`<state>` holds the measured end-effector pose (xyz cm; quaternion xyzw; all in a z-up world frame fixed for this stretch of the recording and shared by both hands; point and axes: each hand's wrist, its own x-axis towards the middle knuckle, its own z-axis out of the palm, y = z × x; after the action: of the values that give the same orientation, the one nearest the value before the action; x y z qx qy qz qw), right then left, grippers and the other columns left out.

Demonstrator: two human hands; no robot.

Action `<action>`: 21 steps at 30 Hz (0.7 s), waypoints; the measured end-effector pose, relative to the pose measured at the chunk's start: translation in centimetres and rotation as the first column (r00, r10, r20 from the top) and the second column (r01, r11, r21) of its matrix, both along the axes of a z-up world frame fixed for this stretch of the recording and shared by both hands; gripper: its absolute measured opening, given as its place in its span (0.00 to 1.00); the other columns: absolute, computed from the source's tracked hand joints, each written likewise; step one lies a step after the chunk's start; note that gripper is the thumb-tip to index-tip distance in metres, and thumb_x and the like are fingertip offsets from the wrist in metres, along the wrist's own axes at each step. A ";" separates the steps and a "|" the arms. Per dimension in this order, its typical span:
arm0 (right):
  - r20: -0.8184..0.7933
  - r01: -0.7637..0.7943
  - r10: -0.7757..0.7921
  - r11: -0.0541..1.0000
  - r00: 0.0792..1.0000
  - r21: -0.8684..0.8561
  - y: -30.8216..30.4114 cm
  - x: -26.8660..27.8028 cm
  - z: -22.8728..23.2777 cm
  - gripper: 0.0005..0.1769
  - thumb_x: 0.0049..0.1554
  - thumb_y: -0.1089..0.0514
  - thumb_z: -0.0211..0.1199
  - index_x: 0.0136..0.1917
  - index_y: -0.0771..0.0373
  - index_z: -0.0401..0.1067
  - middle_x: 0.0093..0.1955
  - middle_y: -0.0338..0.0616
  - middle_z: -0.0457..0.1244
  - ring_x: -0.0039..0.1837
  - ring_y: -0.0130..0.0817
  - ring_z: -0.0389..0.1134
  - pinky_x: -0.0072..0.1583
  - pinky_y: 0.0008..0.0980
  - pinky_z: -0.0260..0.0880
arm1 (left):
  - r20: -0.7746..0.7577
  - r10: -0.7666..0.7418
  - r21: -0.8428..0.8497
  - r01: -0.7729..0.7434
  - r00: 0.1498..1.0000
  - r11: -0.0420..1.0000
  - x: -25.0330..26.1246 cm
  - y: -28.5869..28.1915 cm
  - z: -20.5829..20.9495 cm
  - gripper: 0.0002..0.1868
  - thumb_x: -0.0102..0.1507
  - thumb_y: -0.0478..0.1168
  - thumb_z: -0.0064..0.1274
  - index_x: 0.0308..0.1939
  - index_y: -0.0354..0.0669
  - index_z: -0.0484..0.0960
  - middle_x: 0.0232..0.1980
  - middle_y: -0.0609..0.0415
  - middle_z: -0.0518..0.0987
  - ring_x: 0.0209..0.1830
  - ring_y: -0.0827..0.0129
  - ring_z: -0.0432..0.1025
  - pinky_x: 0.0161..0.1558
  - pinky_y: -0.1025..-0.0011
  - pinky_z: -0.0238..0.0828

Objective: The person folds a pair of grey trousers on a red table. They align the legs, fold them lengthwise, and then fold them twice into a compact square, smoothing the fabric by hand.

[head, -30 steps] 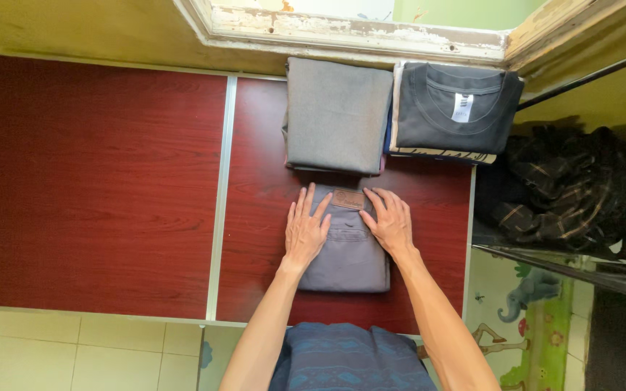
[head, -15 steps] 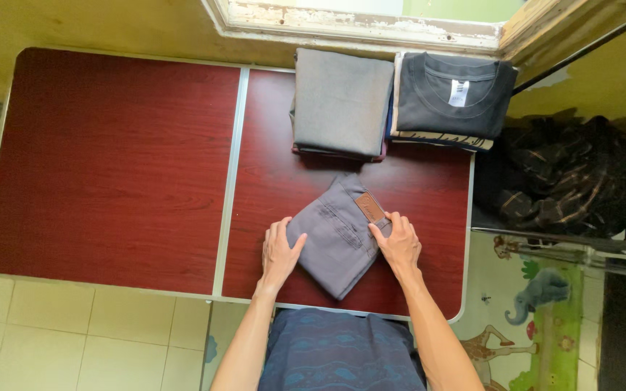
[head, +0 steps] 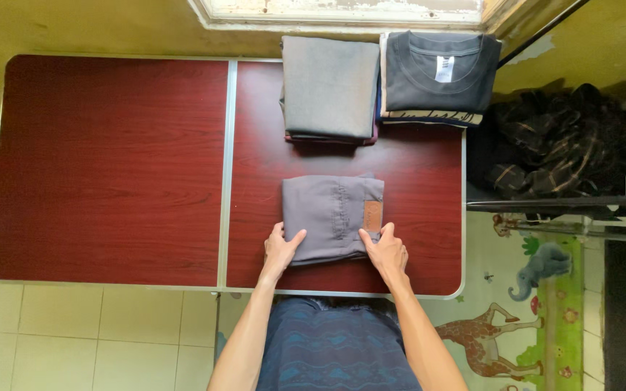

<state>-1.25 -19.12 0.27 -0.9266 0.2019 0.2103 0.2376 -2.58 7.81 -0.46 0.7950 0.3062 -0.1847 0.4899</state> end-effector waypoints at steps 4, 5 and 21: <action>-0.120 -0.006 0.018 0.995 0.993 0.100 -0.5 -1.1 -0.5 0.40 0.49 0.25 0.67 0.54 0.62 0.67 0.45 0.60 0.70 0.52 0.58 0.71 0.55 0.53 0.70 | 0.031 -0.005 -0.071 0.007 1.000 0.997 -0.2 1.3 0.7 0.35 0.57 0.45 0.66 0.66 0.38 0.73 0.59 0.40 0.82 0.61 0.53 0.76 0.62 0.60 0.70; -0.171 0.006 0.015 0.993 0.985 0.121 -0.6 -1.1 -0.2 0.40 0.49 0.25 0.68 0.54 0.62 0.69 0.45 0.58 0.71 0.52 0.56 0.72 0.55 0.51 0.71 | 0.034 -0.012 -0.096 0.015 0.999 0.995 -0.1 1.9 0.5 0.35 0.56 0.43 0.65 0.65 0.38 0.73 0.59 0.41 0.82 0.61 0.53 0.76 0.62 0.60 0.70; 0.073 0.197 -0.241 0.905 0.968 0.377 0.3 4.1 -2.6 0.25 0.61 0.44 0.63 0.64 0.63 0.73 0.55 0.50 0.73 0.56 0.35 0.74 0.58 0.35 0.71 | 0.216 -0.263 -0.387 0.330 0.940 0.861 1.8 7.7 1.5 0.63 0.43 0.28 0.70 0.79 0.50 0.53 0.72 0.39 0.67 0.72 0.50 0.67 0.68 0.59 0.67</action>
<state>2.85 -18.86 -2.28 -0.8480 0.2473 0.1611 0.4401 -0.75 15.48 1.02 0.7213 0.0942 -0.2567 0.6364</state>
